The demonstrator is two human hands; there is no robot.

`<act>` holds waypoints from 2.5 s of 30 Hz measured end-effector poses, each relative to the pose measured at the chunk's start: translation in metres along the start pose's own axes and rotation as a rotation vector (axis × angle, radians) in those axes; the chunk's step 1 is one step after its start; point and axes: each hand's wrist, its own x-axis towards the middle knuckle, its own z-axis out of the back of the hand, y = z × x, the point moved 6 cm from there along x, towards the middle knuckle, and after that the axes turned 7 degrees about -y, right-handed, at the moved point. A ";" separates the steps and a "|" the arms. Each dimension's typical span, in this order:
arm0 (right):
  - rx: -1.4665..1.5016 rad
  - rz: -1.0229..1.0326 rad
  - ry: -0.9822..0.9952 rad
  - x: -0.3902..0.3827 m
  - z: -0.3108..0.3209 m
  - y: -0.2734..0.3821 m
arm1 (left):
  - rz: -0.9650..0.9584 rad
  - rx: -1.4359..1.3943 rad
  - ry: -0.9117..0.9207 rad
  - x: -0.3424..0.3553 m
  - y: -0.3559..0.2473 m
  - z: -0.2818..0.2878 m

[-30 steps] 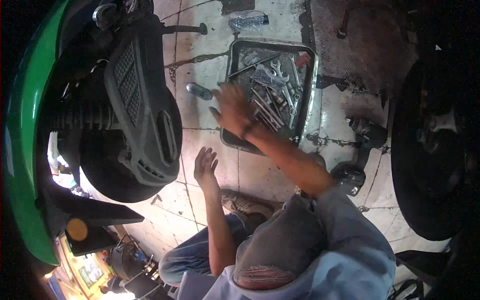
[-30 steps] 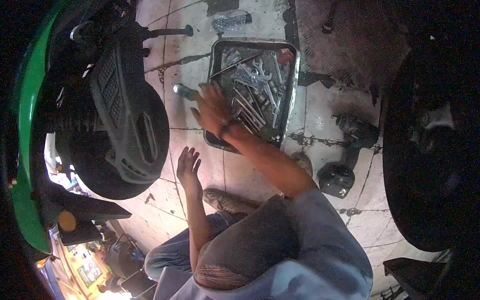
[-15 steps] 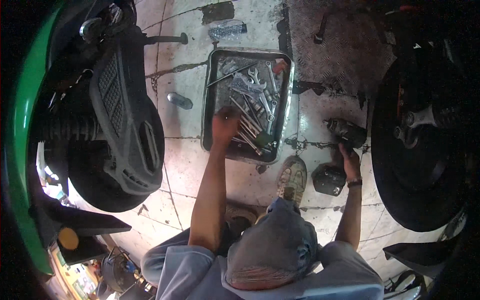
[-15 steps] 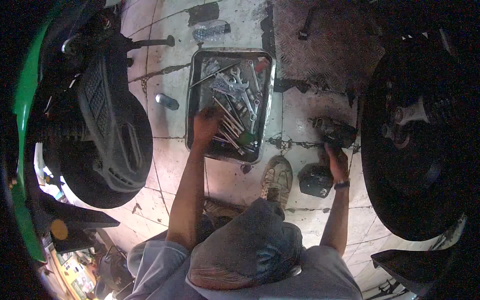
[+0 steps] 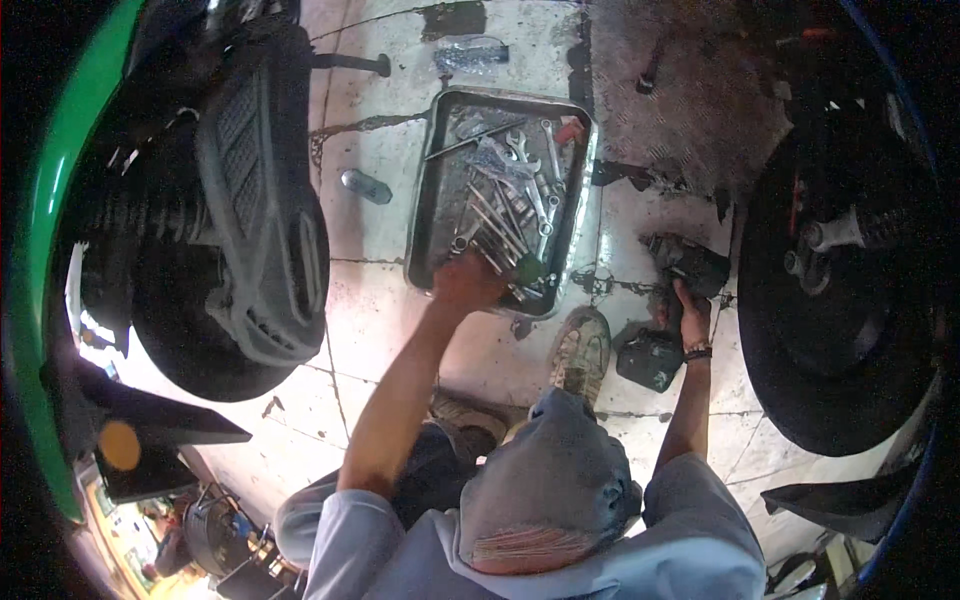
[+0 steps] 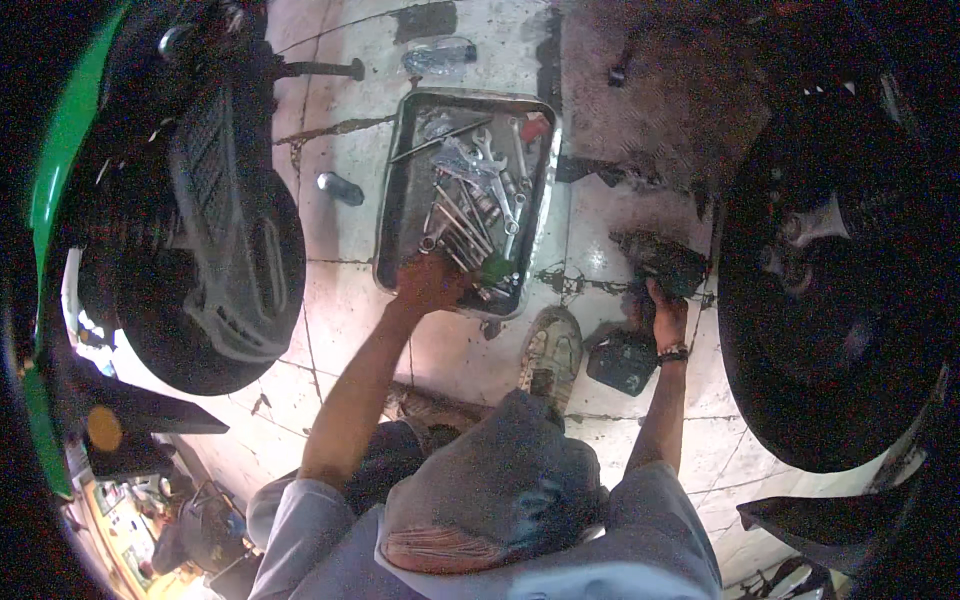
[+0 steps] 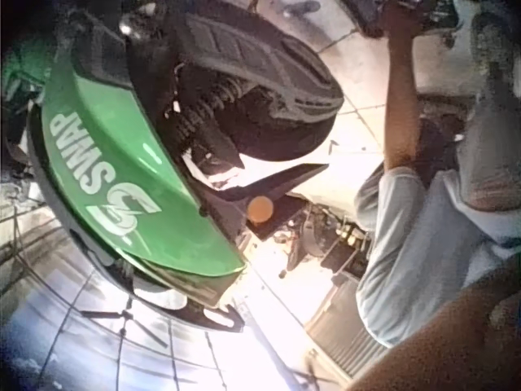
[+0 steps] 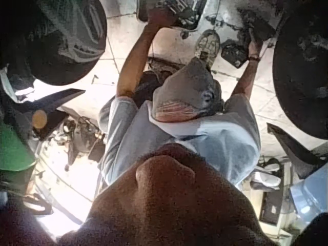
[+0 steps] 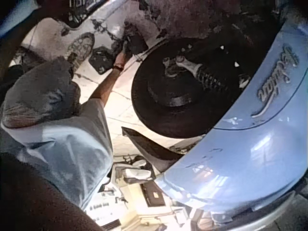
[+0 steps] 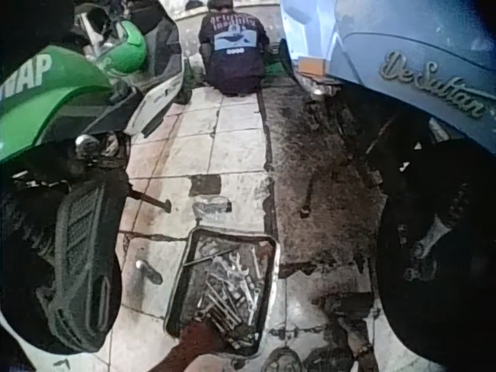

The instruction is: The person removes bolts from a scooter's rear brake assembly using a power tool, removes the brake caliper, and then repeats the process on the front wheel of a different scooter.

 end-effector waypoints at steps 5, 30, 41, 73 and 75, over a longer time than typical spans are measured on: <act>-0.032 -0.134 -0.154 -0.048 -0.041 0.137 | 0.117 -0.184 -0.109 0.008 -0.001 -0.020; 0.280 0.223 0.824 -0.156 -0.256 0.265 | 0.236 -2.144 -0.675 -0.103 -0.017 0.158; 0.325 0.475 0.631 -0.165 -0.235 0.311 | -0.165 -2.283 -0.527 -0.109 -0.052 0.168; 0.115 0.558 0.814 -0.097 -0.294 0.349 | -0.063 -1.928 -0.645 -0.075 0.009 0.169; -0.024 1.066 0.663 -0.108 -0.290 0.364 | -0.060 -1.933 -0.667 -0.077 0.016 0.172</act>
